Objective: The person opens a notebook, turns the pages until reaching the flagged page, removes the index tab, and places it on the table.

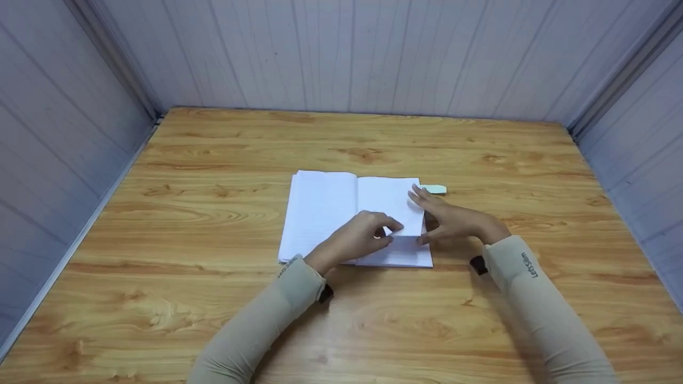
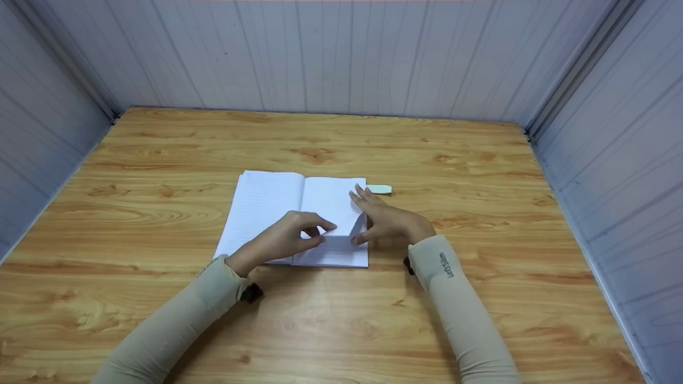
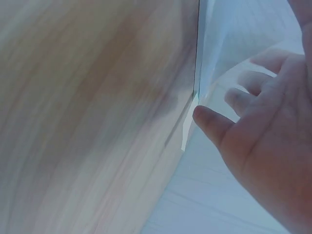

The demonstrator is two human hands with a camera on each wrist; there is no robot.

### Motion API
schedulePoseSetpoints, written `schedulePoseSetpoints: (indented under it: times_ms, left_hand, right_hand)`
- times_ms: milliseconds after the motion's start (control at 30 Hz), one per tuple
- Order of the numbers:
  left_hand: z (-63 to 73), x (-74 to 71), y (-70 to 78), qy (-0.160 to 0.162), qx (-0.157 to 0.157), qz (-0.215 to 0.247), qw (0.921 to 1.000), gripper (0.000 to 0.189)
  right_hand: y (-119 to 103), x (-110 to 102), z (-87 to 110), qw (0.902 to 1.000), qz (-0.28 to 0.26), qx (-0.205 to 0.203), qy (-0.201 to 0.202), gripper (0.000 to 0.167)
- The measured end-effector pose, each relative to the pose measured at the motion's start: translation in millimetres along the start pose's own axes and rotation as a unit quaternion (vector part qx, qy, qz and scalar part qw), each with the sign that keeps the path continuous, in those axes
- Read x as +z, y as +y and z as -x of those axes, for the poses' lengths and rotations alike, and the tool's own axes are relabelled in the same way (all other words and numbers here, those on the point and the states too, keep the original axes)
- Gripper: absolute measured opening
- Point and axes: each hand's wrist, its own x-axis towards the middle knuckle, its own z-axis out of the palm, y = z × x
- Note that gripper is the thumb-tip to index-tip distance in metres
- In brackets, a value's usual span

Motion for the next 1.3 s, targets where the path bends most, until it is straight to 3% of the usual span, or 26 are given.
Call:
schedulePoseSetpoints:
  times_ms: [200, 400, 733, 1033, 1300]
  left_hand:
    - [0.6, -3.8, 1.8, 0.027, 0.001, 0.023, 0.9994, 0.033]
    - [4.1, -13.6, 2.7, 0.096, 0.017, 0.037, 0.9946, 0.035]
    - [22.0, -42.5, -5.8, 0.188, 0.015, 0.062, 0.9801, 0.035]
    - [41.2, -61.7, -21.0, 0.222, -0.021, 0.054, 0.9734, 0.022]
    - [57.5, -68.7, -35.7, 0.213, -0.050, 0.039, 0.9749, 0.026]
  right_hand:
    - [4.2, -2.5, 1.7, 0.9991, -0.026, 0.025, 0.023, 0.112]
    - [8.1, -4.7, 1.3, 0.9971, -0.035, 0.029, 0.060, 0.112]
    - [9.6, 0.3, 0.9, 0.9986, -0.027, 0.024, 0.038, 0.111]
    - [7.1, 7.6, -1.6, 0.9997, -0.020, 0.015, -0.001, 0.109]
    - [5.1, 12.6, -0.7, 0.9989, -0.016, 0.019, -0.041, 0.108]
